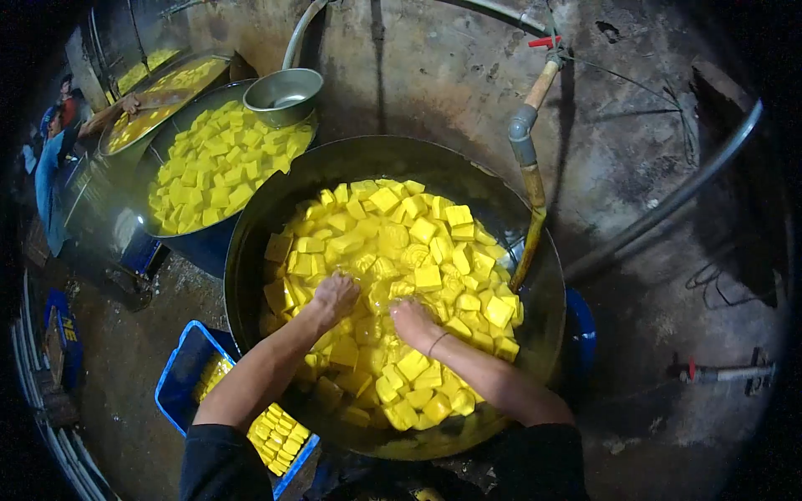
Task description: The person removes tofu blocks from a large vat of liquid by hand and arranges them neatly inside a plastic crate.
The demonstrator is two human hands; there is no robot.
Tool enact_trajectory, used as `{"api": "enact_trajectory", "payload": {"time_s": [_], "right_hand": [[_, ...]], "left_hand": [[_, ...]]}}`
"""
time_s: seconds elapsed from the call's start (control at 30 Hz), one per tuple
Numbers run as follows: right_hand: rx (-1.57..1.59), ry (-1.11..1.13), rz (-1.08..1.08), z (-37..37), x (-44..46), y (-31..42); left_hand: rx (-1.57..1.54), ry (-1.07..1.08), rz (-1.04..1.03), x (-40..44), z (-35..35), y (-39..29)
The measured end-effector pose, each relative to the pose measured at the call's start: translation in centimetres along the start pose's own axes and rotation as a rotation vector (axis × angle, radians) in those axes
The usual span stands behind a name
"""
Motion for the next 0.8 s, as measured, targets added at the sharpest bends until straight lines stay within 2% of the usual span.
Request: {"api": "enact_trajectory", "payload": {"time_s": [0.03,0.07,0.1,0.13,0.2,0.23,0.27,0.3,0.37,0.4,0.47,0.5,0.53,0.57,0.6,0.67,0.7,0.73,0.77,0.8], "right_hand": [[0.022,0.110,-0.013,0.5,0.2,-0.8],[0.032,0.117,-0.002,3.0,0.2,-1.0],[0.218,0.113,-0.019,6.2,0.1,-1.1],[0.401,0.109,-0.035,8.5,0.8,-1.8],[0.697,0.085,-0.052,11.1,3.6,-3.7],[0.617,-0.007,-0.024,11.7,6.5,-5.3],[0.535,-0.101,0.005,12.3,9.3,-6.8],[0.537,-0.101,0.015,14.3,10.6,-5.6],[0.084,-0.201,-0.085,17.6,13.0,-3.2],[0.084,-0.200,-0.076,16.6,14.5,-2.3],[0.143,-0.473,-0.132,15.6,17.2,-2.1],[0.149,-0.471,-0.121,14.0,18.9,-1.6],[0.157,-0.460,-0.221,12.3,20.4,-2.0],[0.163,-0.450,-0.320,11.6,21.0,-2.4],[0.168,-0.447,-0.307,11.3,21.2,-2.6],[0.418,-0.473,-0.240,10.7,20.5,-4.1],[0.451,-0.756,-0.032,10.7,20.2,-4.9],[0.449,-0.755,-0.034,11.1,19.6,-6.1],[0.579,-0.564,-0.031,10.6,20.0,-7.1],[0.702,-0.370,-0.031,10.4,19.7,-7.6]], "left_hand": [[-0.137,0.053,0.056,0.0,-0.6,0.5],[-0.273,0.104,0.111,-0.1,-0.9,1.0],[-0.351,-0.116,0.183,-0.3,0.5,2.1],[-0.349,-0.110,0.193,0.0,1.0,2.4],[-0.560,-0.375,0.206,-0.4,5.6,3.9],[-0.575,-0.283,0.208,0.1,6.2,4.2],[-0.569,-0.283,0.217,1.0,5.5,4.6],[-0.372,-0.493,0.144,1.6,6.9,4.6],[-0.253,-0.541,0.111,2.8,6.1,5.0],[-0.193,-0.567,0.096,3.2,6.0,5.1],[-0.344,-0.022,0.118,6.2,-0.6,6.5],[-0.383,0.031,0.170,6.7,-1.7,7.4],[-0.380,0.036,0.182,6.4,-2.0,7.9],[-0.530,-0.145,0.170,6.2,-0.8,8.6],[-0.678,-0.330,0.156,5.5,0.3,9.5],[-0.740,-0.355,0.188,4.9,-0.3,10.6],[-0.916,-0.609,0.213,3.7,1.2,11.7],[-1.088,-0.874,0.234,2.3,2.4,12.8],[-1.627,-0.650,0.415,2.6,0.8,12.6],[-1.633,-0.654,0.407,2.7,0.8,12.4]]}}
Point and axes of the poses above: each hand's wrist, its own x-axis towards the middle knuckle, its own z-axis out of the back of the hand, y = z × x, the point moved 10 cm from there along x, towards the middle knuckle, and after that the axes turned 5 degrees about -y, right-handed, at the moved point
